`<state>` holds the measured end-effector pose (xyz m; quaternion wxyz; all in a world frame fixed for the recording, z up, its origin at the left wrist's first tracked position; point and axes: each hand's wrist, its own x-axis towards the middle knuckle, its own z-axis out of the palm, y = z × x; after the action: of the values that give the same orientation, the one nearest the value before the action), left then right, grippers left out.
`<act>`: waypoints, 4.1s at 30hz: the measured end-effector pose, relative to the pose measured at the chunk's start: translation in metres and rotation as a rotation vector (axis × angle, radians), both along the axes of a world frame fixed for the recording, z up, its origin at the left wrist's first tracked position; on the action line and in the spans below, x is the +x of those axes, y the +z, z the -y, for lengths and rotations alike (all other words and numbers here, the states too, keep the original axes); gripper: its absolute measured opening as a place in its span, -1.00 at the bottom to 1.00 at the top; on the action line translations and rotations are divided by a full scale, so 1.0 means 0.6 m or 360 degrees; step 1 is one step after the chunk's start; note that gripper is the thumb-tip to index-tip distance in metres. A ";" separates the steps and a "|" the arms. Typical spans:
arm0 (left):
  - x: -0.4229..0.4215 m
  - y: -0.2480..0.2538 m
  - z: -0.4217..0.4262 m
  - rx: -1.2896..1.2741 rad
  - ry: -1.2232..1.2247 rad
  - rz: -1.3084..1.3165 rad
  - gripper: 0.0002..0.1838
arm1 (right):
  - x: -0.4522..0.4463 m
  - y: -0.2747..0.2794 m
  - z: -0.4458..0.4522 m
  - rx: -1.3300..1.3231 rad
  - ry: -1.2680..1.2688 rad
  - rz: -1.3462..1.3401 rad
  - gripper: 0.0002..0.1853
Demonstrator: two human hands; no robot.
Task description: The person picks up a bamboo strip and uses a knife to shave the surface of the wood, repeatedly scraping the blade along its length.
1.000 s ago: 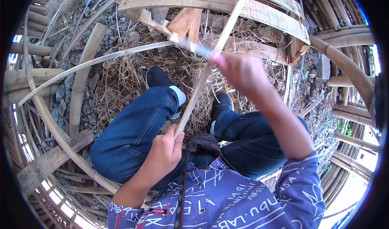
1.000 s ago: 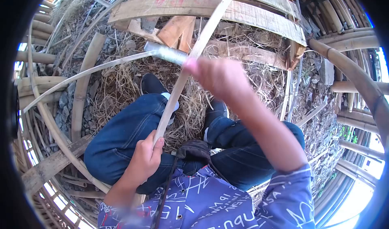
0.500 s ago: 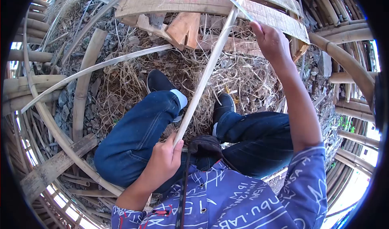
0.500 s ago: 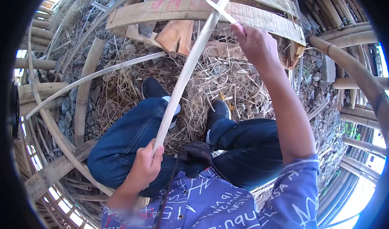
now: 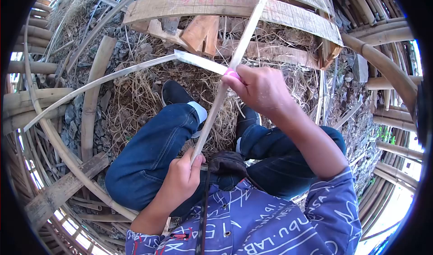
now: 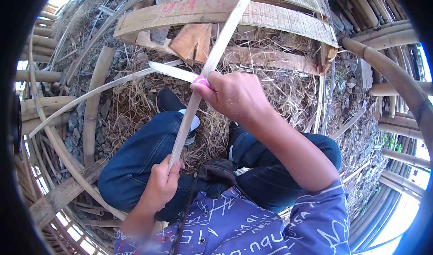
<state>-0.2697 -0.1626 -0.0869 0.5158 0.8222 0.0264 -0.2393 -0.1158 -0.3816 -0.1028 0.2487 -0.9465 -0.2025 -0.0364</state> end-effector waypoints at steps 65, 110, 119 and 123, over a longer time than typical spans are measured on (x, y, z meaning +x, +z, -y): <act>-0.028 0.010 -0.059 -0.1027 -0.0362 -0.1153 -0.84 | -0.104 -0.038 -0.098 0.2173 -0.0689 -0.1067 -0.80; -0.008 0.013 -0.019 -0.1091 0.0264 -0.1188 -0.67 | -0.112 -0.031 0.010 -0.0070 -0.0301 0.0003 -0.58; -0.010 0.024 -0.024 -0.1234 0.0284 -0.1193 -0.65 | -0.171 0.007 -0.014 0.0265 -0.0447 -0.0377 -0.52; -0.011 0.019 -0.028 -0.1263 0.0277 -0.1251 -0.63 | -0.226 -0.009 -0.081 0.0532 -0.0038 -0.0394 -0.54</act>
<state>-0.2760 -0.1456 -0.0755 0.7547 0.4090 0.1922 -0.4756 -0.2517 -0.3332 -0.1084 0.4247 -0.8917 -0.1502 0.0443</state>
